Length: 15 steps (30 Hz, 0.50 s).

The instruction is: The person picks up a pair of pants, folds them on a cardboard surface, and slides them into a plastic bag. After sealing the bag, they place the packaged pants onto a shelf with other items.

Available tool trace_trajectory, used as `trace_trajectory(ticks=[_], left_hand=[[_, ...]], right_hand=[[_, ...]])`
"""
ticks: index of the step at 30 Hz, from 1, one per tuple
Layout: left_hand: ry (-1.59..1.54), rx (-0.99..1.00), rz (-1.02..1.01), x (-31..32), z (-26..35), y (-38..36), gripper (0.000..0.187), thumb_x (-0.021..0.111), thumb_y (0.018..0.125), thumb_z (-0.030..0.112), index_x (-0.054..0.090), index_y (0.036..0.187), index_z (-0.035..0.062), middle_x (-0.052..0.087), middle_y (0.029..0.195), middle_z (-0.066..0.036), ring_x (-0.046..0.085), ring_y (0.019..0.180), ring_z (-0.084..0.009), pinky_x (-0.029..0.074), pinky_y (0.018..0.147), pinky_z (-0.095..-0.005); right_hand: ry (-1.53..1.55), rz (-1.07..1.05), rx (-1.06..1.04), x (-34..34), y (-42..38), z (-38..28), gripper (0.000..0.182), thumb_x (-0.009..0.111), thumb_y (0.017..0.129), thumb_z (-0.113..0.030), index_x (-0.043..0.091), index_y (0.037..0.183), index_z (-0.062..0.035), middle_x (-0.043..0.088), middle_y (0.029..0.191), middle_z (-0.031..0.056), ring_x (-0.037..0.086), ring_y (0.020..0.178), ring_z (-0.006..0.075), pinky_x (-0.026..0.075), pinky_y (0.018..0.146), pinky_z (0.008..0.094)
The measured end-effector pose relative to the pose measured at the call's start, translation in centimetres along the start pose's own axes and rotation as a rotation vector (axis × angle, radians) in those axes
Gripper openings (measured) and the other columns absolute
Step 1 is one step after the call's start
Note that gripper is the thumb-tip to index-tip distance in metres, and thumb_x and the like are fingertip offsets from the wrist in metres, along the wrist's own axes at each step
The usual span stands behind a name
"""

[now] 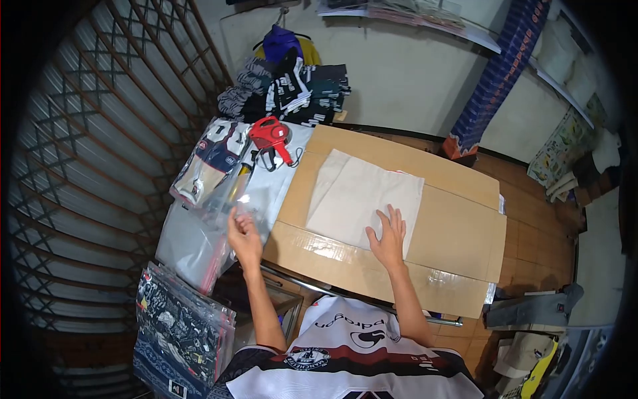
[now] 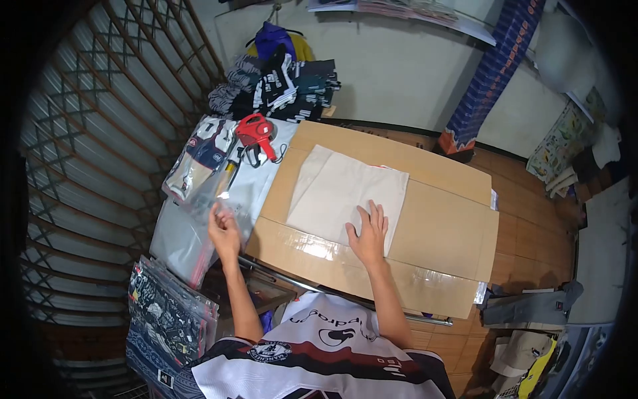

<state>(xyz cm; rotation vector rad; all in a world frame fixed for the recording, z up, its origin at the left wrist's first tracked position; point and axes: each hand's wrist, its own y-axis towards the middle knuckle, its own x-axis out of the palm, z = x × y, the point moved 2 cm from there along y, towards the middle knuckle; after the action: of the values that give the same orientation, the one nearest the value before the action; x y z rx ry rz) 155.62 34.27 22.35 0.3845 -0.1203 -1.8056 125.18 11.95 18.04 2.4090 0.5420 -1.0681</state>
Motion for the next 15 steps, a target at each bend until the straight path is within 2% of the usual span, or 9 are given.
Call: trace_trajectory(ticks=[1, 3, 6, 9, 12, 14, 15], left_hand=[[0.115, 0.07, -0.048, 1.7, 2.0, -1.3, 0.045, 0.055, 0.098, -0.003, 0.051, 0.142, -0.006, 0.071, 0.099, -0.011, 0.067, 0.088, -0.0169, 0.055, 0.083, -0.0305], [0.192, 0.064, -0.139, 4.9, 6.2, -4.1, 0.041, 0.056, 0.1, 0.0, 0.054, 0.14, -0.0044, 0.073, 0.095, -0.017, 0.07, 0.086, -0.021, 0.056, 0.082, -0.0344], [0.189, 0.072, -0.284, 8.8, 10.0, -7.5, 0.039, 0.055, 0.101, 0.001, 0.056, 0.139, -0.0037, 0.074, 0.094, -0.019, 0.072, 0.085, -0.0242, 0.056, 0.081, -0.0354], [0.202, 0.077, -0.412, 12.1, 12.1, -10.3, 0.036, 0.054, 0.101, -0.001, 0.057, 0.137, -0.0038, 0.074, 0.095, -0.02, 0.074, 0.086, -0.0278, 0.056, 0.08, -0.0362], [0.222, 0.094, -0.544, 15.4, 13.1, -13.7, 0.036, 0.058, 0.098, -0.002, 0.059, 0.134, -0.0041, 0.075, 0.099, -0.021, 0.075, 0.089, -0.0298, 0.058, 0.079, -0.0371], [0.225, 0.089, -0.651, 17.8, 13.2, -17.0, 0.037, 0.06, 0.097, -0.002, 0.059, 0.133, -0.0038, 0.075, 0.1, -0.022, 0.075, 0.09, -0.0302, 0.059, 0.078, -0.0377], [0.254, 0.124, -0.705, 18.8, 12.9, -18.7, 0.04, 0.065, 0.094, -0.001, 0.06, 0.134, -0.0031, 0.075, 0.103, -0.02, 0.075, 0.091, -0.0257, 0.061, 0.079, -0.0354]], right_hand=[[0.07, -0.009, -0.013, -0.7, -0.2, 0.5, 0.054, 0.073, 0.091, -0.024, 0.059, 0.139, -0.0041, 0.044, 0.156, 0.023, 0.033, 0.148, 0.0452, 0.027, 0.12, 0.0572], [0.205, -0.03, -0.038, -2.5, -1.0, 1.9, 0.051, 0.074, 0.091, -0.02, 0.06, 0.138, -0.0027, 0.053, 0.148, 0.0245, 0.043, 0.144, 0.045, 0.036, 0.117, 0.0505], [0.346, -0.087, 0.098, -7.4, -2.5, 2.2, 0.048, 0.073, 0.092, -0.018, 0.061, 0.135, 0.0002, 0.066, 0.133, 0.023, 0.061, 0.128, 0.0408, 0.049, 0.105, 0.0439], [0.499, -0.076, 0.234, -10.0, -5.0, 5.0, 0.044, 0.072, 0.093, -0.019, 0.063, 0.132, -0.0003, 0.071, 0.124, 0.0218, 0.071, 0.109, 0.037, 0.055, 0.098, 0.0435], [0.551, -0.051, 0.279, -12.0, -7.5, 8.6, 0.043, 0.071, 0.094, -0.017, 0.063, 0.133, -0.0002, 0.072, 0.125, 0.0215, 0.074, 0.104, 0.0324, 0.057, 0.092, 0.0404], [0.571, -0.055, 0.318, -13.1, -8.9, 10.7, 0.042, 0.07, 0.097, -0.015, 0.061, 0.135, 0.0014, 0.071, 0.127, 0.0205, 0.072, 0.107, 0.027, 0.057, 0.09, 0.0365], [0.582, -0.058, 0.337, -13.7, -9.4, 11.5, 0.042, 0.069, 0.098, -0.015, 0.06, 0.135, 0.0022, 0.071, 0.127, 0.02, 0.072, 0.108, 0.0243, 0.057, 0.088, 0.0346]])
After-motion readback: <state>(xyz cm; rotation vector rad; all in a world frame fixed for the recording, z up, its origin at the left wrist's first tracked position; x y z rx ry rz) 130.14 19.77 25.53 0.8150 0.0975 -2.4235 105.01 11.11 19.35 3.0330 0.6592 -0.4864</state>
